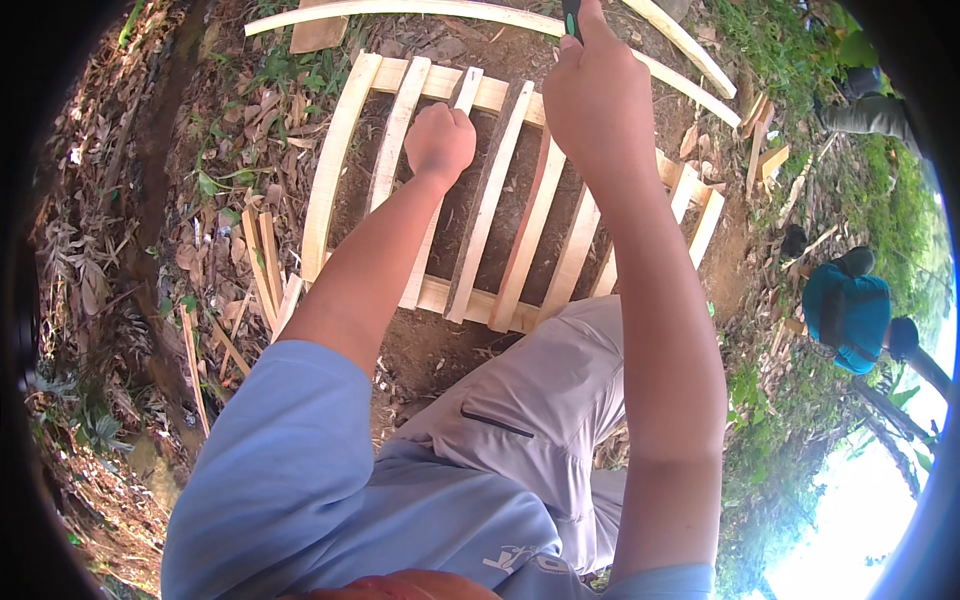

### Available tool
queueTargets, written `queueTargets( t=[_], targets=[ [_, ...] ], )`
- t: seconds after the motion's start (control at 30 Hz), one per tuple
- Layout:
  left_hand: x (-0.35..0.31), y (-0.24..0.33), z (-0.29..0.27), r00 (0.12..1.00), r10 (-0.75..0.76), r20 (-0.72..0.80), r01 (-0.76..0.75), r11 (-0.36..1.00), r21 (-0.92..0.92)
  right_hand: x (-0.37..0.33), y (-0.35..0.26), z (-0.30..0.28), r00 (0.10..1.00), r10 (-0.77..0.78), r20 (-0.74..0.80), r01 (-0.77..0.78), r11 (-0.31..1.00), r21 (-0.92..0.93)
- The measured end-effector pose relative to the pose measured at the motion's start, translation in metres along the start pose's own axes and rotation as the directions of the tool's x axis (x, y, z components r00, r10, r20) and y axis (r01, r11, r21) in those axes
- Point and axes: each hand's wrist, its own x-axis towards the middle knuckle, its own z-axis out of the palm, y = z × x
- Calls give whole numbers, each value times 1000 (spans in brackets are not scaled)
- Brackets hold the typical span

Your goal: The person sits on the ground and assembles a wooden frame by nailing slats to a base. They use a hammer to drive nails into the wood, securing the pieces together. The person occasionally adjusts the frame and retrieves nails from a green bag.

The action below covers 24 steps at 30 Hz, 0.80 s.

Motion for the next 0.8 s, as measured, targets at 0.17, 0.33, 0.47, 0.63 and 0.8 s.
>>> queueTargets(
  t=[0.17, 0.33, 0.47, 0.63, 0.8],
  targets=[
    [1, 2, 2, 1000, -4, -12, 4, 1000, 1, -21, 30, 40, 928, -26, 371, 134, 954, -268],
    [1, -2, 3, 999, 3, -41, -4, 999, -36, -14, 14, 11, 995, -39, 91, 44, 998, -49],
    [0, 0, 7, 1000, -7, -25, 7, 1000, -28, -28, 28, 36, 991, 33, 132, -28, 999, -42],
    [2, -3, 4, 999, -21, -47, 21, 1000, -12, -22, 19, 18, 924, 140, 357, -123, 990, -70],
    [1, -3, 4, 999, -6, -31, 6, 1000, -19, -23, 6, 13, 994, -63, -89, 69, 996, 63]
  ],
)
